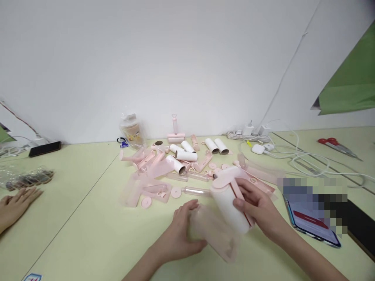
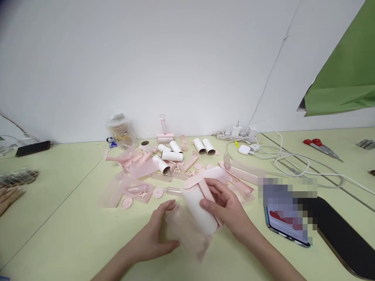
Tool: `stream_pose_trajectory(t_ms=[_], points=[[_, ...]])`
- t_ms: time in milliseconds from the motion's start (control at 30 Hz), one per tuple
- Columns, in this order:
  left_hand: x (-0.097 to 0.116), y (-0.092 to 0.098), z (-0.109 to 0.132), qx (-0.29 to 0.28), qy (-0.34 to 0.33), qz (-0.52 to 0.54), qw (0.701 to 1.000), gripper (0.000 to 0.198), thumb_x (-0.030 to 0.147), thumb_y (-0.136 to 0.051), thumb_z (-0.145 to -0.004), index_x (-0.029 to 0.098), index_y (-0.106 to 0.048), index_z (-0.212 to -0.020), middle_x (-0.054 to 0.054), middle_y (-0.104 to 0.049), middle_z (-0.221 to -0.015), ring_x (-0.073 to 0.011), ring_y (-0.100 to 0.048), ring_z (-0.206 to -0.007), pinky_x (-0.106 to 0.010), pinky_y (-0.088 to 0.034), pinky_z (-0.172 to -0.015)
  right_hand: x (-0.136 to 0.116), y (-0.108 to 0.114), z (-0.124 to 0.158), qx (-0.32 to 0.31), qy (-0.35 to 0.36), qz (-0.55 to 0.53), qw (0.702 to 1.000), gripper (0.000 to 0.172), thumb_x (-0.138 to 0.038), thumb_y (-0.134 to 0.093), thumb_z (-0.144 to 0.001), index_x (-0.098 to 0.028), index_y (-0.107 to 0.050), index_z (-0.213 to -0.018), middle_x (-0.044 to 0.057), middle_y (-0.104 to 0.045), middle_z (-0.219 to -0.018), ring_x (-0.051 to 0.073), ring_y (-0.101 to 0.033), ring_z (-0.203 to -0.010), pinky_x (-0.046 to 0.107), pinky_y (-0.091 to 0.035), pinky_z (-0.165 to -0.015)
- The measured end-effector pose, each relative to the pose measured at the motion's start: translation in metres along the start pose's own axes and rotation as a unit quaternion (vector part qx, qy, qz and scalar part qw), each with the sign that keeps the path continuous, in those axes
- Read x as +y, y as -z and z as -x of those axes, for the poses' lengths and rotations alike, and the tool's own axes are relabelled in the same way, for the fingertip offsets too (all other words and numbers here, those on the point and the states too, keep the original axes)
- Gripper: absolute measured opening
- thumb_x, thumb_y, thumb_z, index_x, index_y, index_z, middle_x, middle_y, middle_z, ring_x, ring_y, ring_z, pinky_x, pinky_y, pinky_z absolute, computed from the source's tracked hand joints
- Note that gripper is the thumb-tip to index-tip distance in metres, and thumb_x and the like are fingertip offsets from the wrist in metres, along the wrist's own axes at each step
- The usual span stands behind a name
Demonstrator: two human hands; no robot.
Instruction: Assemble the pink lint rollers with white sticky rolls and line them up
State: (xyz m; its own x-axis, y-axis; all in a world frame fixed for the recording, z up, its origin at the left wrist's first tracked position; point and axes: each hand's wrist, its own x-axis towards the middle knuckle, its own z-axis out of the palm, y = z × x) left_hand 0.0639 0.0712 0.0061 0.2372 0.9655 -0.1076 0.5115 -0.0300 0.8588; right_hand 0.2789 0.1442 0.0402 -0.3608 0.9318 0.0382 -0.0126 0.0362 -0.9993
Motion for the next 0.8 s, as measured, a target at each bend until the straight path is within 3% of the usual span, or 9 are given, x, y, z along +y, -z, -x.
stream_pose_trajectory(t_ms=[167,333,500,667,800], points=[[-0.003,-0.006,-0.006,0.019,-0.019,-0.056,0.998,0.068,0.043,-0.077,-0.054,0.023,-0.051,-0.113,-0.005,-0.047,-0.109,-0.0268,-0.04,-0.104,-0.043,-0.035,-0.093,0.0,-0.017,0.008,-0.048,0.067,0.204,0.975,0.043,-0.044,-0.067,-0.072,-0.026,-0.061,-0.111,0.008,-0.066,-0.105,0.025,-0.062,-0.092,0.035,-0.053,-0.074],[-0.002,-0.006,-0.01,0.013,-0.001,-0.051,0.999,0.059,0.045,-0.08,-0.05,0.02,-0.055,-0.097,-0.002,-0.052,-0.095,-0.0241,-0.043,-0.094,-0.037,-0.039,-0.083,-0.005,-0.022,0.012,-0.184,0.195,0.398,0.877,0.035,-0.032,-0.058,-0.083,-0.028,-0.057,-0.118,0.006,-0.066,-0.098,0.023,-0.059,-0.087,0.036,-0.05,-0.071],[-0.006,-0.006,-0.008,0.021,-0.015,-0.053,0.998,0.06,0.046,-0.08,-0.05,0.021,-0.056,-0.1,-0.002,-0.052,-0.095,-0.0237,-0.042,-0.094,-0.036,-0.037,-0.083,-0.012,-0.022,0.015,-0.217,0.223,0.461,0.831,0.043,-0.029,-0.053,-0.087,-0.03,-0.047,-0.13,0.005,-0.064,-0.092,0.021,-0.057,-0.081,0.033,-0.048,-0.063],[-0.007,-0.008,-0.008,0.024,-0.015,-0.056,0.998,0.058,0.047,-0.079,-0.05,0.02,-0.055,-0.097,-0.002,-0.053,-0.094,-0.0235,-0.043,-0.093,-0.035,-0.038,-0.08,-0.009,-0.022,0.016,-0.213,0.229,0.473,0.824,0.044,-0.029,-0.053,-0.086,-0.032,-0.046,-0.13,0.004,-0.064,-0.09,0.021,-0.057,-0.079,0.031,-0.048,-0.062],[-0.004,-0.007,-0.009,0.03,-0.015,-0.053,0.998,0.051,0.043,-0.08,-0.051,0.02,-0.053,-0.088,-0.001,-0.053,-0.092,-0.0227,-0.044,-0.092,-0.036,-0.039,-0.081,0.004,-0.023,0.014,-0.225,0.234,0.493,0.807,0.044,-0.027,-0.053,-0.086,-0.031,-0.046,-0.13,0.006,-0.064,-0.102,0.023,-0.058,-0.088,0.034,-0.05,-0.069]])
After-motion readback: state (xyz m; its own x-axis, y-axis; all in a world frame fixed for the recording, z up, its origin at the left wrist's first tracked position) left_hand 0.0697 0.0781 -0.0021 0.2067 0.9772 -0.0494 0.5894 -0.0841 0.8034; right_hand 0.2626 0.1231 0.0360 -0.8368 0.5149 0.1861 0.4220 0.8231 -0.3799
